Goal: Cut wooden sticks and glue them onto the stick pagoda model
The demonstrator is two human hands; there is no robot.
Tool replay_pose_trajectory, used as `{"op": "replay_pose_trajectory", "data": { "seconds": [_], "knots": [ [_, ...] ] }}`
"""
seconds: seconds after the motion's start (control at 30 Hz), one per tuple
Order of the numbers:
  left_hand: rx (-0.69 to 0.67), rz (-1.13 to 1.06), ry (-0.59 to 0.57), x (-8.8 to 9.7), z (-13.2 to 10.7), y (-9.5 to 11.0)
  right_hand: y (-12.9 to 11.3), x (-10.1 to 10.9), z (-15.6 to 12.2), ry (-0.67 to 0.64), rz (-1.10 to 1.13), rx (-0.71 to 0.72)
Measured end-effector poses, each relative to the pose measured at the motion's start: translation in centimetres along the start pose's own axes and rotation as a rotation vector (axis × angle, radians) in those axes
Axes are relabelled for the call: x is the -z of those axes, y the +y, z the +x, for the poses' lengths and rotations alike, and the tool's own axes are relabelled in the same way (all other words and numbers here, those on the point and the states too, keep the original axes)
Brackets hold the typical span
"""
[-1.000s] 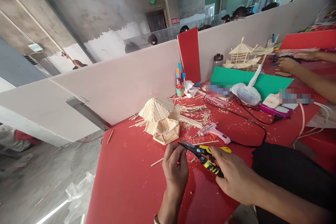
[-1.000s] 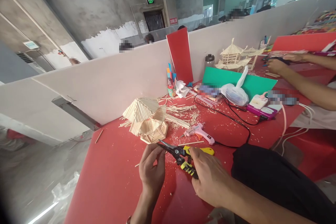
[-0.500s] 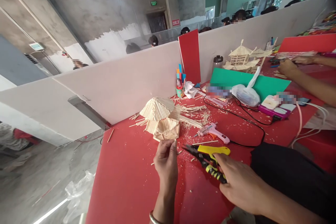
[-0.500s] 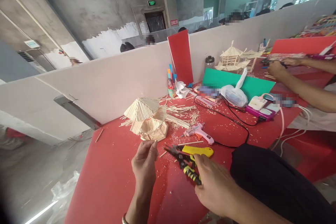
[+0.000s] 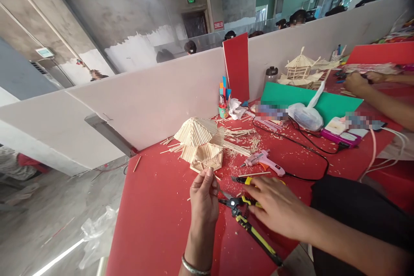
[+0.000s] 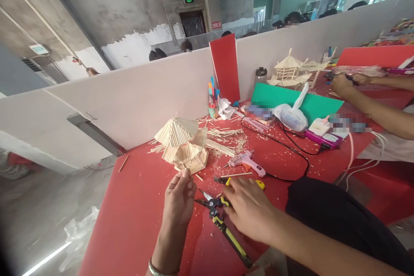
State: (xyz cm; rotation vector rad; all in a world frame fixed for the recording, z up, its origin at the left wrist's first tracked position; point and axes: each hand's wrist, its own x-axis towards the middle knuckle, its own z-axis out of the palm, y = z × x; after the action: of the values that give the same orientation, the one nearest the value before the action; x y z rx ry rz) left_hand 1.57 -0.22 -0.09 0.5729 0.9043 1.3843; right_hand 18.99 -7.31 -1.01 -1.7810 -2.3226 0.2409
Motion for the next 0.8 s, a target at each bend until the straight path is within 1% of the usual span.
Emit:
{"op": "replay_pose_trajectory", "data": {
  "seconds": [0.03, 0.13, 0.27, 0.33, 0.37, 0.43, 0.53, 0.63, 0.8],
  "knots": [
    [0.010, -0.005, -0.002, 0.0, 0.0, 0.0, 0.8, 0.3, 0.4, 0.001, -0.033, -0.017],
    [0.024, -0.012, -0.004, 0.0, 0.0, 0.1, 3.0, 0.9, 1.6, -0.052, -0.125, -0.080],
    [0.012, -0.024, -0.010, 0.0, 0.0, 0.1, 4.3, 2.1, 2.7, -0.122, -0.127, -0.133],
    [0.010, -0.022, -0.017, 0.0, 0.0, 0.0, 4.7, 3.0, 3.5, -0.136, -0.159, -0.219],
    [0.013, -0.019, -0.019, 0.0, 0.0, 0.0, 5.0, 3.4, 3.9, -0.155, -0.184, -0.291],
    [0.022, -0.017, -0.018, 0.1, 0.1, -0.1, 6.1, 3.8, 5.0, -0.194, -0.193, -0.379],
    [0.026, -0.029, -0.014, 0.1, 0.2, 0.0, 8.3, 3.7, 6.5, -0.295, -0.120, -0.449],
    [0.018, -0.057, -0.007, 0.3, 0.3, 0.2, 10.0, 3.0, 7.2, -0.380, -0.006, -0.470],
    [0.026, -0.109, 0.002, 0.5, 0.5, 0.5, 10.7, 2.0, 7.2, -0.376, 0.149, -0.518]
  ]
}}
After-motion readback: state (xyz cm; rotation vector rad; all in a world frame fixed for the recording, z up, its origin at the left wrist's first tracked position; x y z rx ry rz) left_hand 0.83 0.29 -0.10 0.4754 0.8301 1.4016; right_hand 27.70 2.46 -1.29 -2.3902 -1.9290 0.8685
